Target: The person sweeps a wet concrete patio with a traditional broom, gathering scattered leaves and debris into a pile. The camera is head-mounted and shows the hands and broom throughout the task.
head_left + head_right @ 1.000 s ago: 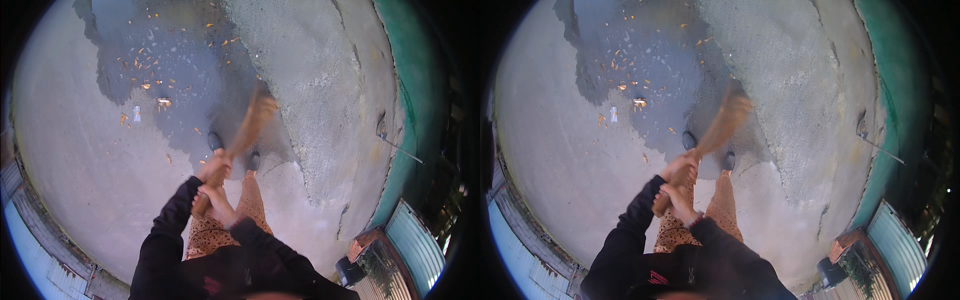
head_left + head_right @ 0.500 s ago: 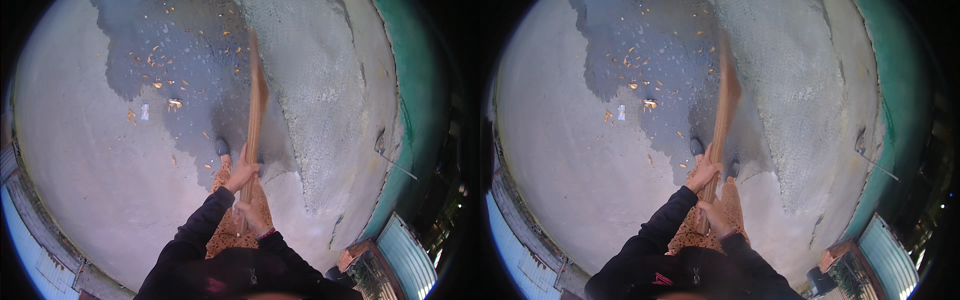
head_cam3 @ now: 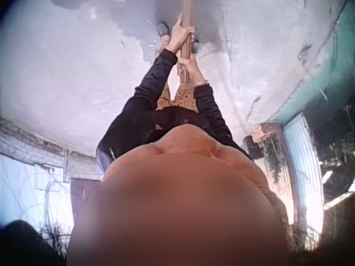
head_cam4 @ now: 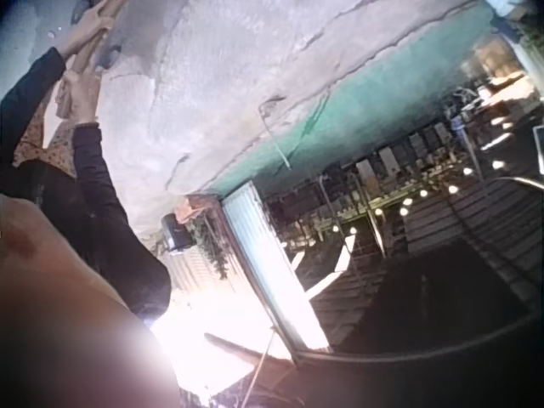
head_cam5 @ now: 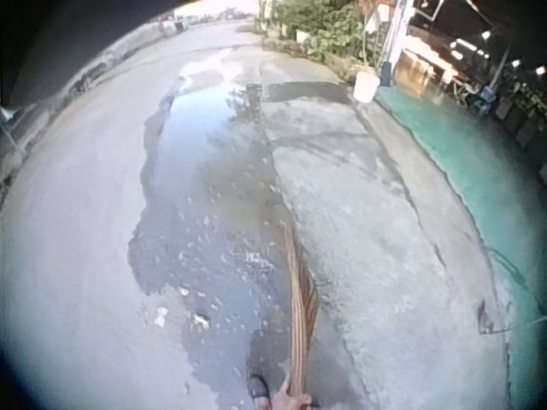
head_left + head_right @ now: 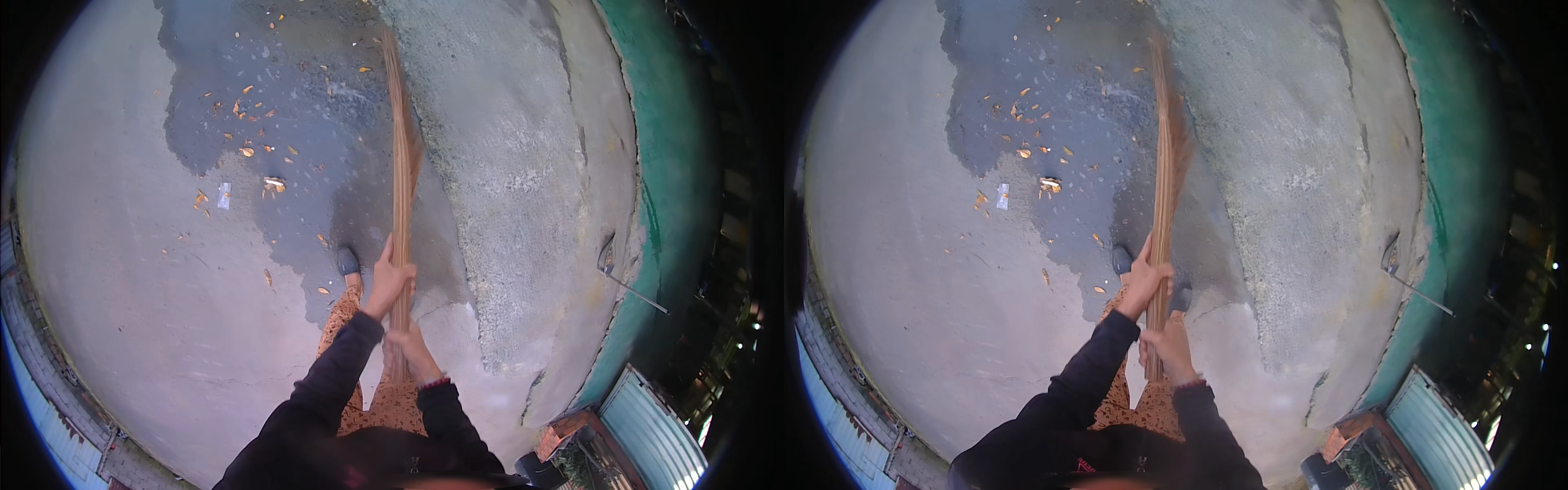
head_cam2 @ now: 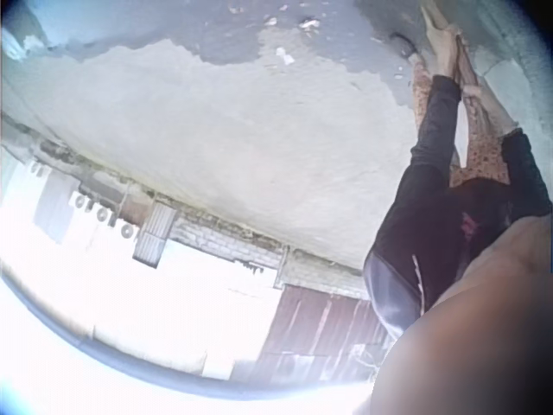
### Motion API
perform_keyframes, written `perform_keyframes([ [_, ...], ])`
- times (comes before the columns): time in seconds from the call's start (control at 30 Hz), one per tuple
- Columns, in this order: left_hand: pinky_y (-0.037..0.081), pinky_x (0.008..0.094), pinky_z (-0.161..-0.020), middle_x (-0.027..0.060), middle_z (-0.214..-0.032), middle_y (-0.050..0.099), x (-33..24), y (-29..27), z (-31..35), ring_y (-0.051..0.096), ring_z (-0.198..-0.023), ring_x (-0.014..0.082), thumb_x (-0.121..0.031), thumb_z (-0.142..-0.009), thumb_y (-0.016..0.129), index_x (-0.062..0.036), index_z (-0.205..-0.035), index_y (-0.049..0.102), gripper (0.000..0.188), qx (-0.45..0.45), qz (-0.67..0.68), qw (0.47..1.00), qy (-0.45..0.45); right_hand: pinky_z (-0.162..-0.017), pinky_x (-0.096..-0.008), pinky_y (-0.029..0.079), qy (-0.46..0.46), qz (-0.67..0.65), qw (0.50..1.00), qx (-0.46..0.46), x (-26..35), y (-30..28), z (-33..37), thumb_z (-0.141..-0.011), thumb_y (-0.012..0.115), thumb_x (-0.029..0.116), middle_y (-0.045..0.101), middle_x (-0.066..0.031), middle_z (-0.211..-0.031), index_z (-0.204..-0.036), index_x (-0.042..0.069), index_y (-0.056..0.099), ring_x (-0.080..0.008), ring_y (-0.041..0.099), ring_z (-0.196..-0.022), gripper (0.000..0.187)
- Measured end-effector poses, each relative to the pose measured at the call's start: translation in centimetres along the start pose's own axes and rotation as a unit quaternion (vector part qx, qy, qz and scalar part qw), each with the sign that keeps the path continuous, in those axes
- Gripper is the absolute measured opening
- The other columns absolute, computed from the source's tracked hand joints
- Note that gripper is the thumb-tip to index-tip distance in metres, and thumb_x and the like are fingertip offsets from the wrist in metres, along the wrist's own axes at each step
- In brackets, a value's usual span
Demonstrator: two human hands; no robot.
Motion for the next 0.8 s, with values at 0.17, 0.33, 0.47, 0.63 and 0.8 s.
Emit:
perform_keyframes([
  [0.17, 0.049, 0.0304, -0.042, 0.0093, -0.074, 0.057, -5.1, -0.7, -6.1, 0.055, -0.049, 0.0164, 0.007, -0.073, 0.056, -0.0123, -0.150, 0.022, 0.086, 0.006, 0.129, 0.991, 0.034, -0.041, -0.0302, 0.044, -0.016, -0.059, 0.993, 0.098, 6.2, 2.2, -6.9, -0.079, 0.057, 0.008, 0.048, -0.0045, -0.060, -0.081, 0.002, 0.048, -0.0150, 0.050, -0.045, 0.011],
  [0.33, 0.047, 0.0323, -0.042, 0.0059, -0.072, 0.052, -5.2, -3.6, -5.2, 0.053, -0.050, 0.0169, 0.007, -0.073, 0.054, -0.0172, -0.153, 0.011, 0.095, -0.106, 0.042, 0.992, 0.049, -0.038, -0.0296, 0.041, -0.026, 0.027, 0.990, 0.132, 7.1, 2.0, -4.1, -0.078, 0.057, 0.009, 0.047, -0.0055, -0.060, -0.090, 0.002, 0.048, -0.0155, 0.049, -0.043, 0.016],
  [0.47, 0.048, 0.0328, -0.046, 0.0068, -0.072, 0.052, -3.8, -2.5, -6.1, 0.054, -0.052, 0.0163, 0.007, -0.074, 0.053, -0.0182, -0.152, 0.016, 0.090, 0.056, 0.128, 0.990, -0.025, -0.039, -0.0326, 0.044, -0.075, 0.021, 0.996, 0.044, 6.5, 4.7, -4.9, -0.077, 0.057, 0.008, 0.048, -0.0059, -0.060, -0.099, -0.001, 0.048, -0.0174, 0.050, -0.043, 0.025],
  [0.63, 0.048, 0.0327, -0.045, 0.0081, -0.074, 0.053, -5.3, -4.9, -9.4, 0.053, -0.051, 0.0162, 0.006, -0.075, 0.054, -0.0124, -0.144, 0.028, 0.076, 0.064, 0.191, 0.979, -0.025, -0.040, -0.0338, 0.045, -0.008, 0.048, 0.998, 0.033, 6.9, 7.4, -10.4, -0.079, 0.058, 0.006, 0.049, -0.0045, -0.062, -0.083, 0.003, 0.046, -0.0154, 0.051, -0.046, 0.013],
  [0.8, 0.048, 0.0313, -0.044, 0.0077, -0.076, 0.055, -5.9, -5.6, -5.3, 0.054, -0.050, 0.0170, 0.004, -0.073, 0.056, -0.0081, -0.151, 0.018, 0.087, -0.094, 0.079, 0.989, 0.083, -0.037, -0.0305, 0.043, -0.012, 0.028, 0.992, 0.120, 6.2, 3.8, -5.2, -0.081, 0.057, 0.008, 0.049, -0.0047, -0.061, -0.091, 0.004, 0.044, -0.0142, 0.049, -0.043, 0.017],
])
Point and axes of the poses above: each hand's wrist, its own z-axis away from the middle knuckle, its own y-axis out of the palm, x = y × z, the point moved 10 cm from there along -z, towards the middle knuckle
